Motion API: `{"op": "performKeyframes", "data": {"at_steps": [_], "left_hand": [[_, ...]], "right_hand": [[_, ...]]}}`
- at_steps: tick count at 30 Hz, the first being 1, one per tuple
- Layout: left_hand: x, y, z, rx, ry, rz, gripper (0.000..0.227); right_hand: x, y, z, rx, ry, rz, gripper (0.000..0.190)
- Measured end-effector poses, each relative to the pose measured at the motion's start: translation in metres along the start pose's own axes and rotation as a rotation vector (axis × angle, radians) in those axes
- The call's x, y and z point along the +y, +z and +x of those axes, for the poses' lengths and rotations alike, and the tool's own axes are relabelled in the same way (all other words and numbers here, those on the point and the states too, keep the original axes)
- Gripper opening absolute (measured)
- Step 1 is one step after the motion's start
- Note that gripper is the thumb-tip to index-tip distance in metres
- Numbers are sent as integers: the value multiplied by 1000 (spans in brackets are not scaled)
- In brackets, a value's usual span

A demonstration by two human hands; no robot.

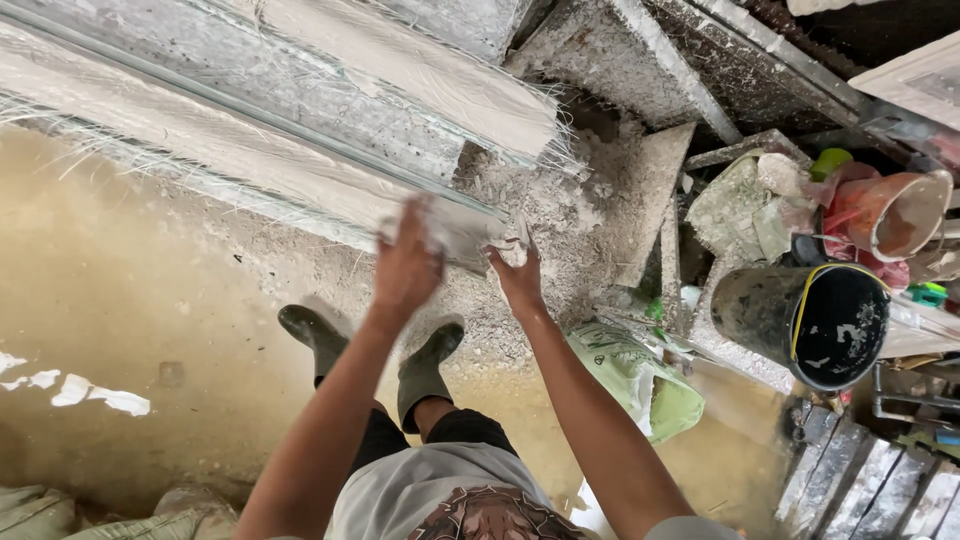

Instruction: The person scoops a white paste from a bucket using a small cup and applies it to a long, fibrous surface. They then use their hands to spread and smooth the paste along the length of the material, occasionally dipping their hands into the bucket for more paste.

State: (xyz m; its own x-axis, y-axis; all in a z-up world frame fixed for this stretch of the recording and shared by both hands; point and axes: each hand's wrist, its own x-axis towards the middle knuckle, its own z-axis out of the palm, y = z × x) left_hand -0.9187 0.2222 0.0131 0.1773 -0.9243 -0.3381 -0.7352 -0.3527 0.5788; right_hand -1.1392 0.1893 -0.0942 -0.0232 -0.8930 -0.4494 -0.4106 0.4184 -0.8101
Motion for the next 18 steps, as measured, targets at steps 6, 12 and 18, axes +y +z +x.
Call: {"op": "performKeyframes", "data": {"at_steps": [6, 12, 18], "left_hand": [[6, 60, -18, 90, 353, 559, 64], [12, 61, -21, 181, 370, 468, 64], [9, 54, -22, 162, 343, 456, 60]], "right_hand": [[-11, -7, -2, -23, 76, -137, 69], [-6, 1, 1, 55, -186, -300, 65], [23, 0, 27, -45, -130, -520, 71]]}}
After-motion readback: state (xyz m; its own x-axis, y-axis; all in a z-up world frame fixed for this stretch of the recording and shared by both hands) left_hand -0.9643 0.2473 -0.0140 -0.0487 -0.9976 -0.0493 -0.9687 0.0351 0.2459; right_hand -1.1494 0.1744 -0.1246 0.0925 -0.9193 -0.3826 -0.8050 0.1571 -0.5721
